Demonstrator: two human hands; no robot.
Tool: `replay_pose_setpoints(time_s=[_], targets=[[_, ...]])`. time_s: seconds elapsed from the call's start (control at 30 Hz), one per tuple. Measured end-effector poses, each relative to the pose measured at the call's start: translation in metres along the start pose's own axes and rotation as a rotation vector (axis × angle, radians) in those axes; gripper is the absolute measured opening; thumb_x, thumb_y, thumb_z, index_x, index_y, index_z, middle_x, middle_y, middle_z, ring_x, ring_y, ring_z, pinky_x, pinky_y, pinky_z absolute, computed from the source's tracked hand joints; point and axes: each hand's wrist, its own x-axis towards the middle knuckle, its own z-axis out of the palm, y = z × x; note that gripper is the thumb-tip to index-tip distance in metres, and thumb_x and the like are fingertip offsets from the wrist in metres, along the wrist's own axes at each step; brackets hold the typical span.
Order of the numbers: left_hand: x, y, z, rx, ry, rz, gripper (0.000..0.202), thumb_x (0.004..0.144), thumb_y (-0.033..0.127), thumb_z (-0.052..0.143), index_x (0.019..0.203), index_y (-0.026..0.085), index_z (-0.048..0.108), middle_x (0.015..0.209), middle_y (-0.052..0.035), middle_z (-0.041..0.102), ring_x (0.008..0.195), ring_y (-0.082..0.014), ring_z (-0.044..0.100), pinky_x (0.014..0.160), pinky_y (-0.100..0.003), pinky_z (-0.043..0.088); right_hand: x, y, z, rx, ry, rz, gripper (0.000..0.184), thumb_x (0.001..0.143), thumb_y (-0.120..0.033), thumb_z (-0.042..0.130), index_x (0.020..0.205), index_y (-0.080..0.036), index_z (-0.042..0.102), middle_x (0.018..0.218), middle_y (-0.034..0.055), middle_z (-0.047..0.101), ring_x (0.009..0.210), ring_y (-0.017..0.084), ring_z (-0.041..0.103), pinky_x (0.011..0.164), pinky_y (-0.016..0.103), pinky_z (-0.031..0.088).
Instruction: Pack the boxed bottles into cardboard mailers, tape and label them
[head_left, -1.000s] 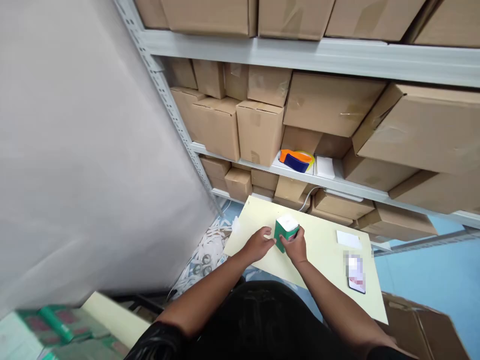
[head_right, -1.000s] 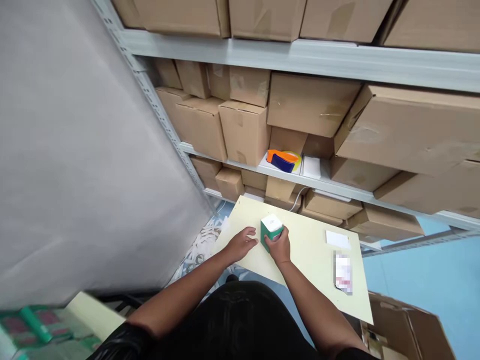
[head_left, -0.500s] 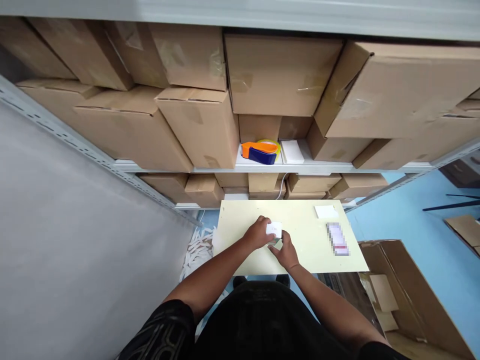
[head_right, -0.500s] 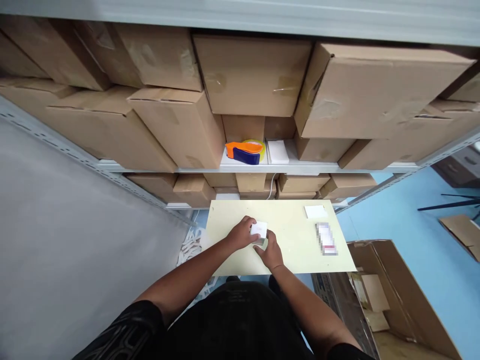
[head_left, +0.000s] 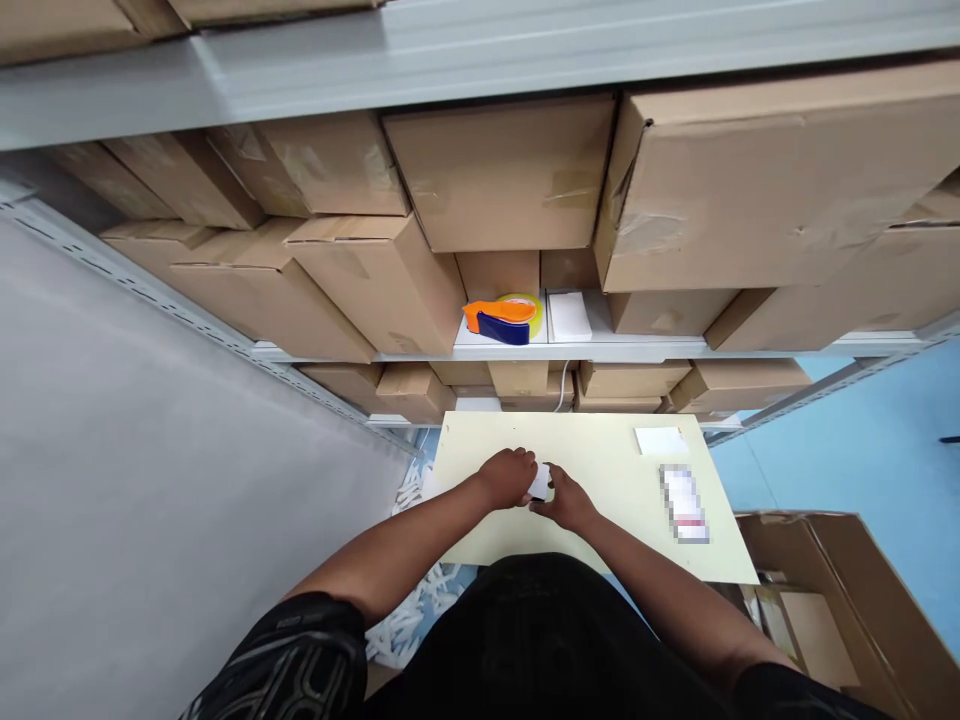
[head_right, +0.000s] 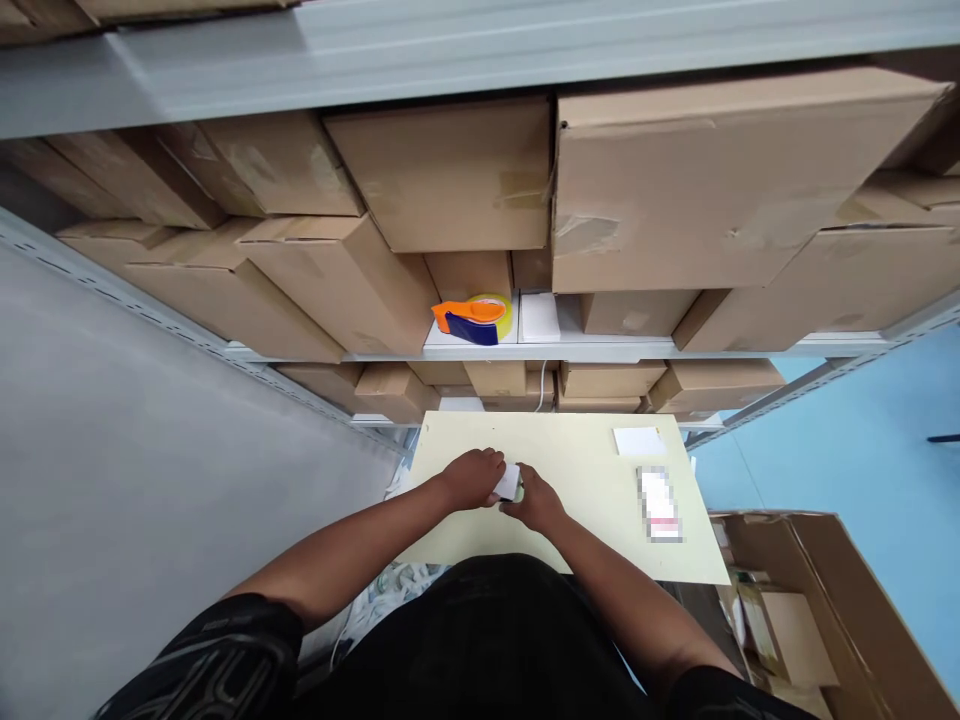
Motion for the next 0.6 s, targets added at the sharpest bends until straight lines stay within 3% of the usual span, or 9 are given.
replay_pose_setpoints(time_s=[0.1, 0.23, 0.4, 0.5, 0.6], targets=[[0.010, 0.003, -0.006, 0.024, -0.033, -0.048, 0.035, 0.069, 0.029, 0.080, 0.100, 0.015, 0.072, 0.110, -0.0225, 0.069, 0.103, -0.0414, 0.065, 0.090, -0.049, 0.048, 0.007, 0.001, -0.007, 0.022, -0.026, -0.009, 0.086, 0.066, -0.039, 0.087, 0.144, -0.027, 0.051, 0.134, 0.0107, 0.065, 0.110, 0.030, 0.068, 0.089, 0.042, 0.054], [0.014, -0.006, -0.014, 0.003, -0.011, -0.074, 0.027, 0.084, 0.042, 0.066, 0.096, 0.018, 0.072, 0.105, -0.0190, 0.071, 0.099, -0.0384, 0.068, 0.090, -0.049, 0.049, 0.014, 0.000, -0.015, 0.036, -0.101, -0.027, 0.089, 0.063, -0.035, 0.088, 0.144, -0.029, 0.051, 0.137, 0.0098, 0.064, 0.115, 0.032, 0.068, 0.094, 0.044, 0.053], [0.003, -0.016, -0.009, -0.084, 0.005, 0.007, 0.047, 0.067, 0.041, 0.085, 0.107, 0.023, 0.067, 0.117, -0.0149, 0.069, 0.112, -0.0377, 0.063, 0.097, -0.045, 0.047, 0.014, -0.004, -0.018, -0.032, -0.156, -0.008, 0.091, 0.066, -0.035, 0.086, 0.147, -0.025, 0.046, 0.140, 0.0134, 0.061, 0.115, 0.034, 0.067, 0.093, 0.045, 0.054], [-0.001, -0.016, -0.001, -0.144, 0.052, 0.006, 0.047, 0.066, 0.035, 0.085, 0.107, 0.023, 0.066, 0.119, -0.0166, 0.067, 0.118, -0.0395, 0.059, 0.099, -0.045, 0.045, 0.013, -0.007, -0.018, -0.017, -0.126, 0.003, 0.090, 0.064, -0.036, 0.088, 0.144, -0.026, 0.049, 0.137, 0.0120, 0.062, 0.112, 0.032, 0.068, 0.090, 0.043, 0.054], [0.004, -0.015, 0.002, -0.174, 0.024, 0.004, 0.046, 0.064, 0.034, 0.086, 0.104, 0.021, 0.067, 0.116, -0.0185, 0.068, 0.114, -0.0410, 0.061, 0.097, -0.047, 0.046, 0.011, -0.009, -0.018, 0.004, -0.095, 0.004, 0.086, 0.063, -0.034, 0.089, 0.140, -0.026, 0.052, 0.129, 0.0097, 0.066, 0.108, 0.030, 0.069, 0.088, 0.041, 0.054]])
